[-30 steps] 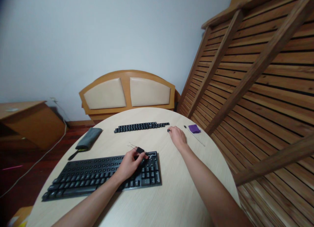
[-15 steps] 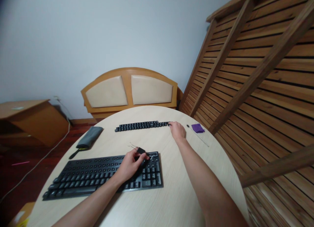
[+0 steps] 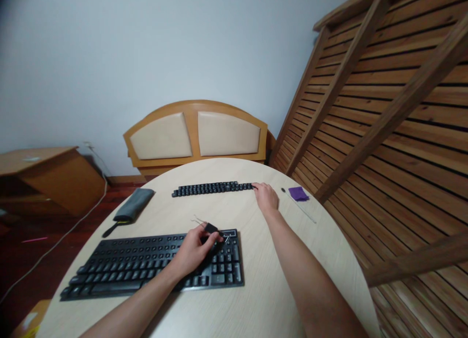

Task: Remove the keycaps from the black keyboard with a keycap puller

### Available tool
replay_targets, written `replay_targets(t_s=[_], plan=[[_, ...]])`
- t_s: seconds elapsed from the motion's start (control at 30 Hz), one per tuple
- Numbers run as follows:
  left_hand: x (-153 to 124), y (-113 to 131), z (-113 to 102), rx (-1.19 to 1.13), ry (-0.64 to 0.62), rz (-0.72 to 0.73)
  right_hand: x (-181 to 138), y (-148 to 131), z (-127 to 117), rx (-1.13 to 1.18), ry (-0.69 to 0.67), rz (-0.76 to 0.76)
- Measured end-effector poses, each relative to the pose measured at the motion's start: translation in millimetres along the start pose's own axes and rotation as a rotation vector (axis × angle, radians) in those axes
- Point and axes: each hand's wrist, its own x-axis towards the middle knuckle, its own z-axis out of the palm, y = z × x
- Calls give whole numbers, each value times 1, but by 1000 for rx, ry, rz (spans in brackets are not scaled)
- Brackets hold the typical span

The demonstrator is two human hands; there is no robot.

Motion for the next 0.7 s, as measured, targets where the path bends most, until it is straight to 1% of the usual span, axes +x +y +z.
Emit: replay_targets(t_s=[0.2, 0.37, 0.43, 0.47, 0.57, 0.63, 0.7], plan=[[-1, -2, 1, -1, -5, 6, -2, -2, -3, -3, -4, 10], [-2, 0, 0, 37, 0, 38, -15, -9, -14, -9, -45, -6], [-2, 0, -1, 70, 5, 81, -26, -13, -25, 5, -101, -34], [-1, 0, -1, 86, 7, 107, -33, -16, -33, 25, -152, -51], [-1, 1, -1, 109, 4, 179, -60, -27, -61, 158, -293, -126], [-2, 1, -1, 116, -13, 215, -82, -36, -82, 291, -358, -214], [-2, 2, -1, 126, -34, 247, -103, -43, -100, 436, -461, -345]])
